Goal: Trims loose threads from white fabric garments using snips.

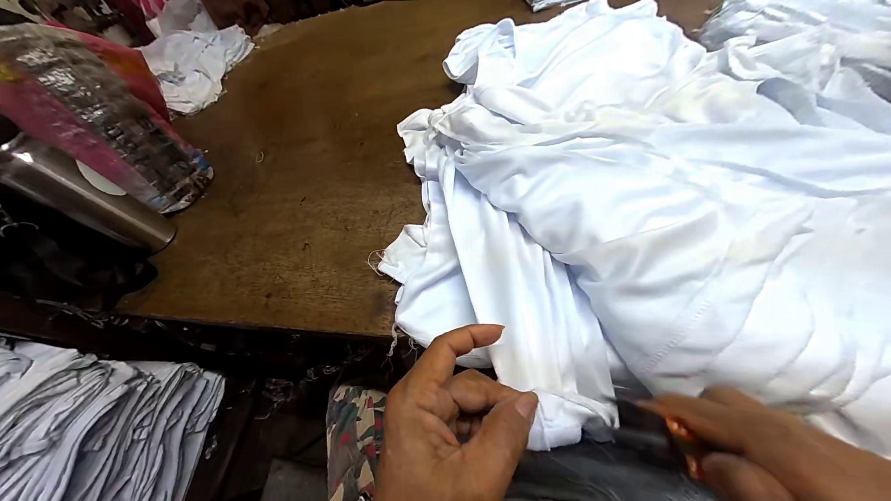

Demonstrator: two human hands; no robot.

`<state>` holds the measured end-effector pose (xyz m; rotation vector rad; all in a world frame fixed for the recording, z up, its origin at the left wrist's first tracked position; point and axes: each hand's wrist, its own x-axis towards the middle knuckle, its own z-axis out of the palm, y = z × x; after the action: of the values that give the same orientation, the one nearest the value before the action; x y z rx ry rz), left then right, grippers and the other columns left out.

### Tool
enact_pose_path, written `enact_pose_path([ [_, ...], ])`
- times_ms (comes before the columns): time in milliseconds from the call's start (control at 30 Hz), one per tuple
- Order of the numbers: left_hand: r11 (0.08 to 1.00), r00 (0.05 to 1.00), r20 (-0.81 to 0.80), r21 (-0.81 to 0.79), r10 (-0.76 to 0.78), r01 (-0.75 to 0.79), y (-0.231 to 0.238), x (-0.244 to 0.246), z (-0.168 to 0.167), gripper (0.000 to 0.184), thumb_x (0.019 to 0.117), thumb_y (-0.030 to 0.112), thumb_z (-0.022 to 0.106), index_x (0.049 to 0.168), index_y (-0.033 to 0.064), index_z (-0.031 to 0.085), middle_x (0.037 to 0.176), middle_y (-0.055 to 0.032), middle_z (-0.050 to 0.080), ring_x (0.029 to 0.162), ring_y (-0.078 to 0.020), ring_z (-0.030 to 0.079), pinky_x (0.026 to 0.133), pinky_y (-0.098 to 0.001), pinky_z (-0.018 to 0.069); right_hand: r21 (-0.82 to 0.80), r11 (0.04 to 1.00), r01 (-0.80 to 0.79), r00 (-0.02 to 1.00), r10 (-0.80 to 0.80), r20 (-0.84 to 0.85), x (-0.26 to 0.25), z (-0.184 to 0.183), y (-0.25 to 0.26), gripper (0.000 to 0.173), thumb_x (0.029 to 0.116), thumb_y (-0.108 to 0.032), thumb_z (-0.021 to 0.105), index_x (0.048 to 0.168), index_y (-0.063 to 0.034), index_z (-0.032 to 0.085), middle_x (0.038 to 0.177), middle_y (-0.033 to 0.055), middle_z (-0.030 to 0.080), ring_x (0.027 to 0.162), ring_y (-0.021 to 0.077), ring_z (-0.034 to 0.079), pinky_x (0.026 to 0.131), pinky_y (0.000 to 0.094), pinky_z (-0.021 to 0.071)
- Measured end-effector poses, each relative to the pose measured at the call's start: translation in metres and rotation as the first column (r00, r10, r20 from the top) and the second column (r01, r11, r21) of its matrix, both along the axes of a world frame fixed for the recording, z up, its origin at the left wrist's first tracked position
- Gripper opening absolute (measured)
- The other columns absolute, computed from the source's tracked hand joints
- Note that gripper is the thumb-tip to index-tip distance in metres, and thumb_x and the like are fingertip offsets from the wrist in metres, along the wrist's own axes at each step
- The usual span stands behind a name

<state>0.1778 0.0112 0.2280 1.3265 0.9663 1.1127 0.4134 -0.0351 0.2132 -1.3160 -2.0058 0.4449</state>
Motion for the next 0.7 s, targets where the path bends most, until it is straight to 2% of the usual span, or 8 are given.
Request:
enact_pose_path([
  [67, 1.000, 1.000, 0.007, -0.003, 0.007, -0.007, -0.001, 0.002, 0.000, 0.046, 0.0920, -0.005, 0.067, 0.136, -0.0060, 0.053, 0.076, -0.0066, 0.072, 0.059, -0.0054, 0.060, 0.051, -0.0188, 0.0485, 0.045, 0.999, -0.001, 0.999, -0.001, 0.053, -0.004, -0.001, -0.012, 0.043, 0.1111, -0.027, 0.038, 0.112, 0.0041, 0.067, 0.083, 0.0229, 0.064, 0.071, 0.0337, 0.061, 0.060, 0.0446, 0.0477],
  [300, 0.998, 0.998, 0.065, -0.058, 0.011, -0.007, -0.003, 0.004, 0.002, 0.045, 0.0936, -0.006, 0.065, 0.137, -0.0059, 0.053, 0.078, -0.0111, 0.073, 0.056, -0.0112, 0.064, 0.047, -0.0226, 0.0529, 0.124, 0.991, 0.044, 0.982, -0.065, 0.178, -0.009, -0.008, -0.019, 0.040, 0.1098, -0.028, 0.041, 0.111, 0.0030, 0.067, 0.080, 0.0201, 0.064, 0.069, 0.0341, 0.062, 0.058, 0.0450, 0.0479],
  [433, 0.996, 0.991, 0.134, -0.089, 0.021, -0.009, -0.006, 0.007, 0.003, 0.051, 0.0929, -0.007, 0.067, 0.140, -0.0063, 0.050, 0.082, -0.0134, 0.074, 0.061, -0.0167, 0.071, 0.051, -0.0284, 0.0606, 0.172, 0.983, 0.059, 0.980, -0.090, 0.180, -0.013, -0.009, -0.016, 0.041, 0.1100, -0.029, 0.041, 0.110, 0.0029, 0.067, 0.078, 0.0184, 0.063, 0.068, 0.0323, 0.061, 0.058, 0.0430, 0.0466],
  [533, 0.994, 0.983, 0.180, -0.110, 0.032, -0.012, -0.006, 0.007, 0.002, 0.054, 0.0919, -0.008, 0.069, 0.141, -0.0052, 0.048, 0.083, -0.0151, 0.075, 0.062, -0.0182, 0.072, 0.051, -0.0290, 0.0611, 0.176, 0.982, 0.073, 0.977, -0.106, 0.185, -0.012, -0.009, -0.018, 0.042, 0.1102, -0.028, 0.039, 0.111, 0.0031, 0.068, 0.080, 0.0199, 0.063, 0.069, 0.0333, 0.061, 0.058, 0.0434, 0.0470],
  [700, 0.988, 0.981, 0.184, -0.148, 0.064, -0.036, -0.006, 0.008, 0.001, 0.047, 0.0918, -0.010, 0.066, 0.134, -0.0056, 0.046, 0.083, -0.0161, 0.074, 0.062, -0.0204, 0.073, 0.050, -0.0308, 0.0619, 0.169, 0.983, 0.071, 0.979, -0.101, 0.178, -0.012, -0.007, -0.020, 0.042, 0.1098, -0.027, 0.041, 0.112, 0.0041, 0.068, 0.081, 0.0206, 0.064, 0.070, 0.0338, 0.062, 0.059, 0.0433, 0.0476],
])
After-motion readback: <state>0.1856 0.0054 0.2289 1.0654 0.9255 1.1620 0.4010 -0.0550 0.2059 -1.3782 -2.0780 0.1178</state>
